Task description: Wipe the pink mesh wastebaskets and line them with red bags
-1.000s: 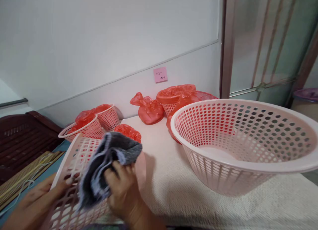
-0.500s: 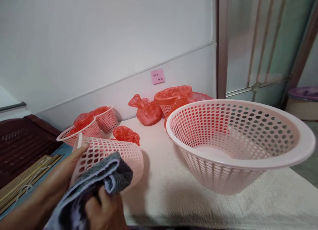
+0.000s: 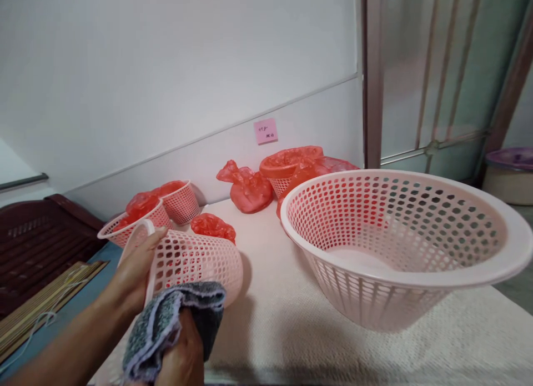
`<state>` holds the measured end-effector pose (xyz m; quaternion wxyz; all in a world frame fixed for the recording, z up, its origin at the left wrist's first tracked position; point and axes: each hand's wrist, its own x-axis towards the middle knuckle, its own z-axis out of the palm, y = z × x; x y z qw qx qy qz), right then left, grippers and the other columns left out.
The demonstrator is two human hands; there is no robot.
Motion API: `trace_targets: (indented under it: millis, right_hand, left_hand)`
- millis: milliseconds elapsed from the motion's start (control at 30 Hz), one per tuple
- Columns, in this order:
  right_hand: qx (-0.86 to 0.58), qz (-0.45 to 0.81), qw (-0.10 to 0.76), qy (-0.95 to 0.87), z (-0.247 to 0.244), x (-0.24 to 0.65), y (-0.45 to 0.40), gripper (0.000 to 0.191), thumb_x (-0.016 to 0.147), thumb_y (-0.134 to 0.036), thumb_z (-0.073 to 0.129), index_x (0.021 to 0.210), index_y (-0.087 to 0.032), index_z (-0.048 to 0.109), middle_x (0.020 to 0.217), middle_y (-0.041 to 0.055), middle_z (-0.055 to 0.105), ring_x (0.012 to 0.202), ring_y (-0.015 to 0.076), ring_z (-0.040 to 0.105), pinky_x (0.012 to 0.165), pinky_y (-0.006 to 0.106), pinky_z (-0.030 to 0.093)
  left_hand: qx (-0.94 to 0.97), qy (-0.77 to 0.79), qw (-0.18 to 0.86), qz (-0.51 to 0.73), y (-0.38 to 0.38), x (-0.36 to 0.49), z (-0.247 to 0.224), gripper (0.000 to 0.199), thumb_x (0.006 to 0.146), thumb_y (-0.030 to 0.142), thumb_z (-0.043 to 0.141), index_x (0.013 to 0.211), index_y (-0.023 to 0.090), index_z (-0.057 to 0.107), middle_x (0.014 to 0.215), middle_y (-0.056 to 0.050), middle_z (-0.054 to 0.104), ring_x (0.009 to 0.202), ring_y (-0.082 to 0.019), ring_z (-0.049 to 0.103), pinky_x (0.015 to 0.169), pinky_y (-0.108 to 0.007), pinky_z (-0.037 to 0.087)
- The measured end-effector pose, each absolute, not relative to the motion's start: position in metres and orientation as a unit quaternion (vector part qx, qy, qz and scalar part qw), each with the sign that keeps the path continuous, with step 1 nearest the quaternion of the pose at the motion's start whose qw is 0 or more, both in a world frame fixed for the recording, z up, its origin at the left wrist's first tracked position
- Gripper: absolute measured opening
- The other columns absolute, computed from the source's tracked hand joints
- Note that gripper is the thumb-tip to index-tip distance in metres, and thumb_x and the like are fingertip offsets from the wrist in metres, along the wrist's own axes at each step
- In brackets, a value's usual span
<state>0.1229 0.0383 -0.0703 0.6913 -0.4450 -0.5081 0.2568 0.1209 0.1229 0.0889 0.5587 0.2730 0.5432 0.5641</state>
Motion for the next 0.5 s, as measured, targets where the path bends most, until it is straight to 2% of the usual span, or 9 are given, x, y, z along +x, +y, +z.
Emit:
trace_targets:
  millis: [67,133,333,500]
  right_hand:
    - [-0.464,0.283,0.677,-0.496,-0.059,0.128,0.035,0.078,0.053,-0.02,0.071,0.129,-0.024,0.055,0.119,0.0077,0.066,0.107,0.0327,0.063,0.094,0.037,0.051]
    - [-0.488,0.301,0.665,-0.48,-0.048,0.136,0.034,0.075,0.052,-0.017,0.069,0.126,-0.024,0.058,0.114,0.0085,0.067,0.104,0.0324,0.064,0.094,0.037,0.051]
    - [-0.577,0.387,0.597,-0.401,-0.032,0.147,0.033,0.05,0.056,-0.023,0.065,0.106,-0.023,0.066,0.094,0.0108,0.071,0.087,0.0312,0.069,0.078,0.038,0.057]
    - [-0.485,0.445,0.632,-0.409,-0.023,0.159,0.044,0.032,0.061,-0.027,0.064,0.092,-0.02,0.066,0.083,0.0087,0.071,0.08,0.0264,0.069,0.078,0.035,0.055]
  left_hand:
    - [0.295,0.546,0.565,0.543,0.125,0.125,0.088,0.024,0.088,0.034,0.053,0.08,0.015,0.065,0.06,-0.004,0.067,0.055,-0.019,0.068,0.054,-0.031,0.058]
    - [0.303,0.546,0.56,0.544,0.126,0.129,0.087,0.026,0.088,0.035,0.052,0.08,0.014,0.065,0.06,-0.004,0.066,0.055,-0.018,0.067,0.053,-0.031,0.058]
    - [0.311,0.535,0.575,0.535,0.126,0.138,0.083,0.023,0.087,0.031,0.053,0.078,0.013,0.064,0.057,-0.004,0.064,0.052,-0.017,0.065,0.052,-0.03,0.056]
    - [0.338,0.528,0.565,0.536,0.133,0.139,0.077,0.023,0.085,0.031,0.054,0.082,0.011,0.064,0.063,-0.007,0.066,0.054,-0.019,0.066,0.056,-0.033,0.057]
